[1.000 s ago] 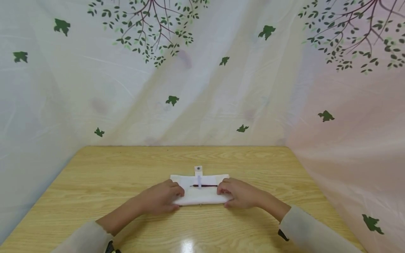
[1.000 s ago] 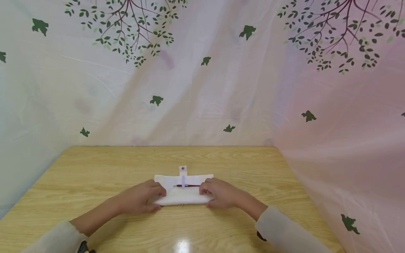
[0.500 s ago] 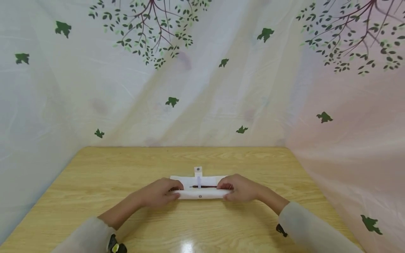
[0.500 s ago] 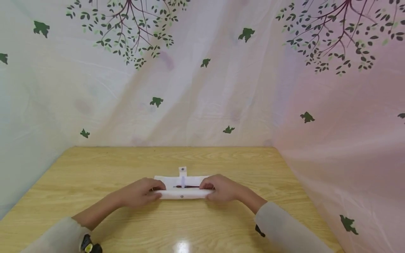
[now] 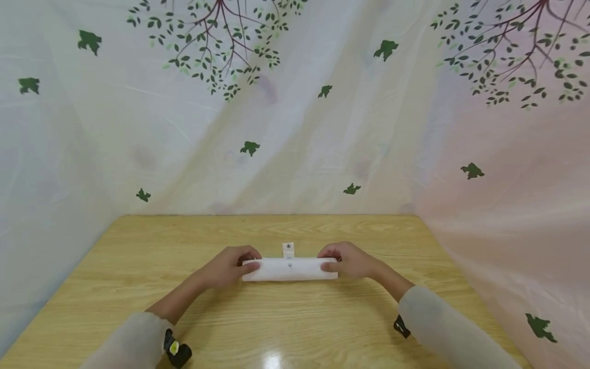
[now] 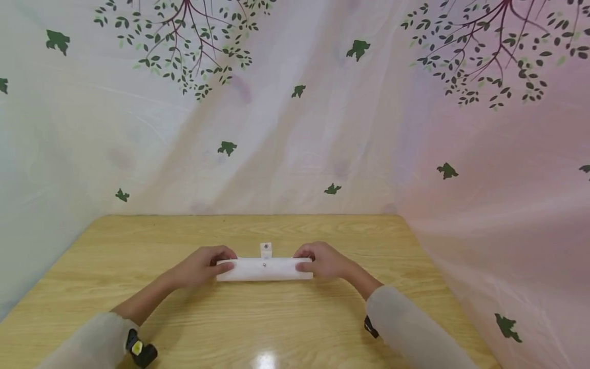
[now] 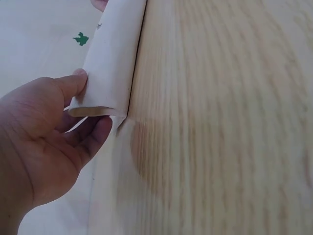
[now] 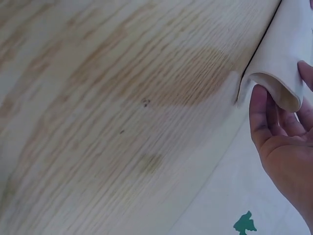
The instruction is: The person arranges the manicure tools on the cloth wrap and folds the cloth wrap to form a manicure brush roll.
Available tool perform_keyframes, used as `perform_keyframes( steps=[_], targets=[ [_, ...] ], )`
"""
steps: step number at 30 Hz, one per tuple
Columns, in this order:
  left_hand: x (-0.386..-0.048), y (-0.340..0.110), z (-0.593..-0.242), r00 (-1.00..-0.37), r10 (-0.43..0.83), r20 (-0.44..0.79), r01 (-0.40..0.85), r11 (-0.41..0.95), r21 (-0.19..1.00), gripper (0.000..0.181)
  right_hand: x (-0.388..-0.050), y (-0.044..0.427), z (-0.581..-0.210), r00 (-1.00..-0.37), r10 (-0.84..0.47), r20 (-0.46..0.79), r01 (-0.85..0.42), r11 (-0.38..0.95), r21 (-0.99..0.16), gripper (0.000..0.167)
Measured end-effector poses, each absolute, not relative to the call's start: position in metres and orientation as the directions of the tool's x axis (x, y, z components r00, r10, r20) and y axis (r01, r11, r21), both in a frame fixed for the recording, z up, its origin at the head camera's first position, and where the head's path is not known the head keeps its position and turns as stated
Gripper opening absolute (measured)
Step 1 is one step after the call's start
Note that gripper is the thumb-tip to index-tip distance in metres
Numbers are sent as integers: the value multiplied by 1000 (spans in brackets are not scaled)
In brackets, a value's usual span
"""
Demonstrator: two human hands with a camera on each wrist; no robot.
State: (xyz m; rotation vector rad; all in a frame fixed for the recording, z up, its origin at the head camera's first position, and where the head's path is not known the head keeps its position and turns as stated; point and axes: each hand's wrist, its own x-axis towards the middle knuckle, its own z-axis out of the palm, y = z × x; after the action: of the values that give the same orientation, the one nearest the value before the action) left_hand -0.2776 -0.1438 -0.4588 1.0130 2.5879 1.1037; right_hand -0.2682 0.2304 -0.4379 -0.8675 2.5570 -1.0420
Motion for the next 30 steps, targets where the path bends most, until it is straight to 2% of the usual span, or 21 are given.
perform_keyframes(
  steps=[9, 19, 30],
  targets=[
    [-292, -137, -459, -811, 570, 132, 506, 571, 647, 18, -279, 229, -443, -804, -595, 24, -463, 600, -652, 23],
    [-304, -134, -468, -782, 615, 102, 544, 593, 594, 19, -281, 226, -443, -815, -579, -18, -439, 638, -633, 17],
    [-308, -129, -471, -806, 571, 153, 537, 600, 593, 8, -287, 221, -448, -845, -534, -10, -419, 674, -608, 9]
  ],
)
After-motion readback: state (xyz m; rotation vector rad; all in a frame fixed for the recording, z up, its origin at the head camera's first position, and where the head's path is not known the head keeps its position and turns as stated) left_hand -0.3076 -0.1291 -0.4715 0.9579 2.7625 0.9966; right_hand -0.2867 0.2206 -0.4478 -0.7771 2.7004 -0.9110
